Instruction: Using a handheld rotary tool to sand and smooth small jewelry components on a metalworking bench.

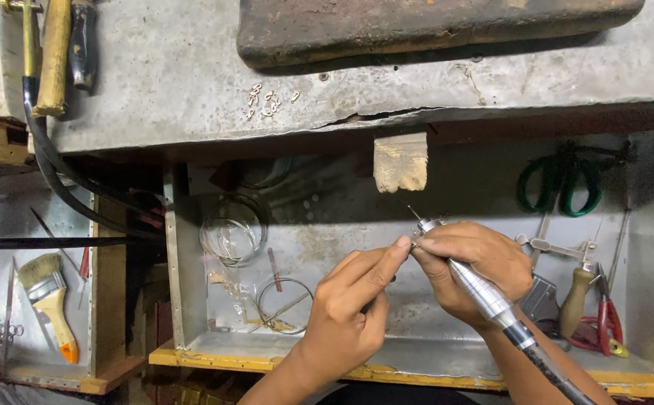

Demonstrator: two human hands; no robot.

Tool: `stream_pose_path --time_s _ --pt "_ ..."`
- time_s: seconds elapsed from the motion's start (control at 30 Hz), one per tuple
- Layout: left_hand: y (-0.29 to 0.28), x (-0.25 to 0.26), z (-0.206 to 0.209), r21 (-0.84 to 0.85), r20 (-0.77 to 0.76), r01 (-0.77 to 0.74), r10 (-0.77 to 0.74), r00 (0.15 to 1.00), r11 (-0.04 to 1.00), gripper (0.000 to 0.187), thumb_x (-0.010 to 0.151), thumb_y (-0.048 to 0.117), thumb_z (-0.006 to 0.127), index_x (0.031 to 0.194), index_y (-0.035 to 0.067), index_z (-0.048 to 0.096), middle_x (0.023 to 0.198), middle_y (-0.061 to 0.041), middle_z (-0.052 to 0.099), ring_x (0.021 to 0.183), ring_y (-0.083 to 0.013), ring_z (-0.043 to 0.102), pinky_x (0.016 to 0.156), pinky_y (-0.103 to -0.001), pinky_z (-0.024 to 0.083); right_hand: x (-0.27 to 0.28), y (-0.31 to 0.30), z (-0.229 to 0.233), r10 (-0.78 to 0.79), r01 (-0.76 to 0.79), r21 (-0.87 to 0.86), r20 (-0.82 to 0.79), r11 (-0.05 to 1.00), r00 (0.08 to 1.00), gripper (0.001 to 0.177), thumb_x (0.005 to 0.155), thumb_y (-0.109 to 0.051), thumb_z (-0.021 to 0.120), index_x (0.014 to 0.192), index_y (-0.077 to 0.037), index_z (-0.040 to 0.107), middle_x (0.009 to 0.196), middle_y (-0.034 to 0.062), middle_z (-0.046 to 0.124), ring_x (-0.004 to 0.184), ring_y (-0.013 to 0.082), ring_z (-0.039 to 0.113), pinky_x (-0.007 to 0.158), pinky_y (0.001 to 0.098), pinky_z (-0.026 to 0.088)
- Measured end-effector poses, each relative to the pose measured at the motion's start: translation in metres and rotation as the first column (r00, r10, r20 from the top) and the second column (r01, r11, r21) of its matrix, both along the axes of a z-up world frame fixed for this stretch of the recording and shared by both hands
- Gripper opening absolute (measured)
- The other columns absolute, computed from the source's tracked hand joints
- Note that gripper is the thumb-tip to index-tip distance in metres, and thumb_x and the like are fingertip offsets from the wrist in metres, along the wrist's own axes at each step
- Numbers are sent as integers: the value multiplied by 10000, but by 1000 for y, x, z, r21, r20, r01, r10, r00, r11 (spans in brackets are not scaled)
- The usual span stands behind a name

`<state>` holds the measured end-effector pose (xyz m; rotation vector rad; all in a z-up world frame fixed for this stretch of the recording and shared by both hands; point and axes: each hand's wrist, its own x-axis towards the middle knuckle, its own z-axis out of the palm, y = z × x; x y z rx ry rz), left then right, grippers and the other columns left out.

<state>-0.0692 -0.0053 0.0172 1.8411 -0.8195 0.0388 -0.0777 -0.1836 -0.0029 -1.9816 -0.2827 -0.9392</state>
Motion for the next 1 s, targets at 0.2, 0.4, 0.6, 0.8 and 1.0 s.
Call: stream_pose_path --time_s 0.2,0.4,0.6,0.8,1.0 --pt "1 3 0 4 -24 5 -5 1000 1000 659 898 -186 489 1498 87 491 1078 -140 671 869 -248 631 798 -329 563 2 -1 0 13 -13 -20 4 1000 1000 97 868 -55 781 858 -5 699 808 132 744 689 234 742 633 298 609" --pt "7 27 -7 21 69 -82 80 994 996 480 1066 19 625 1517 104 484 901 -64 603 759 -171 542 679 -296 481 -11 -16 -26 -42 47 -38 133 998 990 111 896 -105 703 959 -50 631 903 185 709 766 222 720 725 272 613" --pt "10 68 7 123 153 -82 63 986 989 438 1078 -1 581 1505 68 512 835 -22 461 714 -170 445 691 -296 451 3 -26 -11 -11 23 -118 99 993 995 345 865 -167 830 1070 -40 584 1009 254 688 927 308 768 761 325 665" --pt "13 76 6 184 217 -80 39 975 980 461 1065 -30 563 1508 93 523 832 -12 425 712 -194 431 724 -314 469 26 -10 21 44 -36 -119 66 992 997 357 865 -64 807 1095 17 547 1033 270 671 1049 437 741 1037 552 665" --pt "13 77 2 201 203 -72 30 979 977 474 1069 -33 573 1521 96 508 846 -7 456 721 -192 449 736 -313 478 24 4 9 66 -66 25 -3 998 998 402 884 -63 779 1146 7 483 1121 331 637 1119 434 743 1098 537 655"
